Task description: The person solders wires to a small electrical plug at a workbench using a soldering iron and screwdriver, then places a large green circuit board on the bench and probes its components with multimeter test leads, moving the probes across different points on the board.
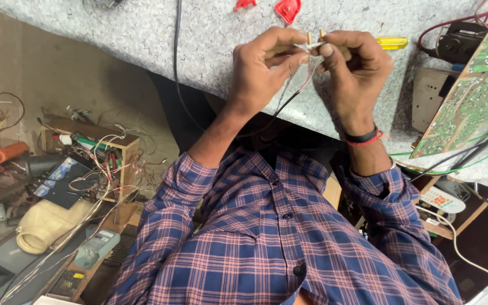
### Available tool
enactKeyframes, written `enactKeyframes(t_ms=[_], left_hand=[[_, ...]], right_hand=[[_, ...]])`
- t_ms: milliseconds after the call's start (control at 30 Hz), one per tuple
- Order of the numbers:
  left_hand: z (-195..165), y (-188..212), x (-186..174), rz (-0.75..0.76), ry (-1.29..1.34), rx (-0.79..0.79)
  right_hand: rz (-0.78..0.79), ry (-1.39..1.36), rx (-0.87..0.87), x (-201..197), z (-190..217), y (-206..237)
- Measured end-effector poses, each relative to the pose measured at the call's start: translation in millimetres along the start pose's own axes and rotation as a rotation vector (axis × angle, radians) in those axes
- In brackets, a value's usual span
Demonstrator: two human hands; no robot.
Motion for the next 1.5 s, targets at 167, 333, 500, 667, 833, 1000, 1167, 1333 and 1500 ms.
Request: enactKeyframes(t_ms=[167,333,500,667,833,1000,1167,1333,1500], left_hand=[[-3,-2,7,-0.001,-0.004,-0.014],[-12,-3,9,0.026,-0.096,0.005],[-17,-3,8,0.048,-0.038,0.022],[-21,-2,6,0.016,-0.128,0.08],[-25,0,3,0.048,-0.185,0.102],[-27,-1,0,0.068,-0.134,0.088],[-21,-2,-4,0.13,-0.091,0.01],[-15,-6,-6,0.188,-0.079,0.031],[-10,-8,-3,0.139,0.013,0.012]], right_hand=[[-0.011,0.128,-0.071,-1,0,6],[-0.006,0.161,-0.06,-3,-2,8],[0.02,0.118,-0.017,-4,2,8],[0.021,0.381,-0.181,1,20,13],[-0.03,0.551,-0.279,7,26,14],[-0.067,0.644,-0.348,10,25,15],[0.023,0.681,-0.431,9,24,12],[0.054,0.657,-0.434,6,19,9],[0.064,0.524,-0.347,2,13,7]])
Point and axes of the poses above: each hand's wrist, its own y-axis away from the middle knuckle, its own x-axis out of the palm, z = x × y, the point moved 5 cm from there along -y, towards the middle knuckle, and after that the axes turned 10 degrees about y, right-handed, at the moved point
